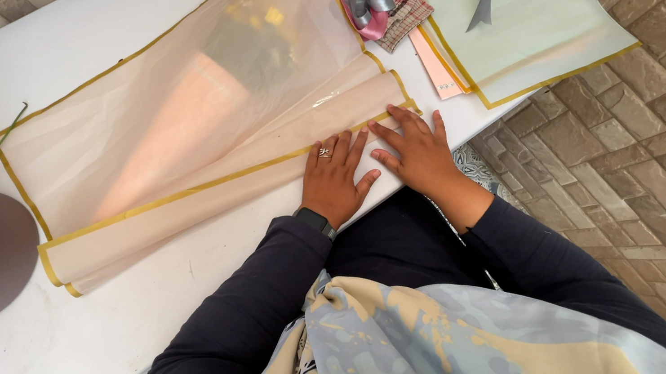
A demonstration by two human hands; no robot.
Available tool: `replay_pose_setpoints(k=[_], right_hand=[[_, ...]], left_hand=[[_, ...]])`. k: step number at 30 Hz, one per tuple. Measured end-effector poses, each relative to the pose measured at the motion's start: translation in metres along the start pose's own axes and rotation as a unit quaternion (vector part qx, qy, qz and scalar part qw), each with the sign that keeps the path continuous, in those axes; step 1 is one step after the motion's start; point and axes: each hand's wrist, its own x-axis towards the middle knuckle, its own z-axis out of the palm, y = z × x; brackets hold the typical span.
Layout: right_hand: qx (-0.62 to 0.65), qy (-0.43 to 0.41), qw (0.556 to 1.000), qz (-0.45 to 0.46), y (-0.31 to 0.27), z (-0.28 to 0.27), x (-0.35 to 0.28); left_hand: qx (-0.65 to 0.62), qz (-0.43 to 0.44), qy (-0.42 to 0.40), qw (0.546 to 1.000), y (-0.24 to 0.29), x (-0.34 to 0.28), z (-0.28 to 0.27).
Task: The person folds and adjusts a large sheet of decorative wrapping paper on a table, smoothing the surface and creasing the edges.
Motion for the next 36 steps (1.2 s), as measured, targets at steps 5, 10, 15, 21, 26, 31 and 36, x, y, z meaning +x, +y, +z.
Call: replay_pose_setpoints(k=[5,10,15,21,26,31,36], right_hand=[[-0.016,-0.002,1.000,-0.009,0.004,-0.005,0.005],[-0.036,0.012,0.999,-0.029,0.034,-0.030,0.056],[0.017,0.156,0.983,-0.090,0.068,-0.068,0.160],[0.222,0.205,0.953,-0.035,0.090,-0.084,0.282],[0.247,0.223,0.942,0.038,0.090,-0.078,0.340],[0.175,0.157,0.965,0.115,0.129,-0.045,0.422],[0.048,0.074,0.989,0.116,0.135,-0.044,0.467]], left_hand=[[-0.009,0.003,-0.012,1.000,0.000,0.000,0.000],[-0.007,0.005,-0.008,1.000,-0.001,0.001,0.003],[-0.006,-0.003,-0.029,1.000,0.000,-0.001,0.006],[-0.015,0.004,0.027,1.000,0.001,-0.001,0.005],[-0.030,0.005,0.032,0.999,0.001,-0.002,0.005],[-0.041,0.001,0.028,0.999,0.000,-0.002,0.012],[-0.052,-0.003,0.017,0.999,-0.002,0.000,0.015]])
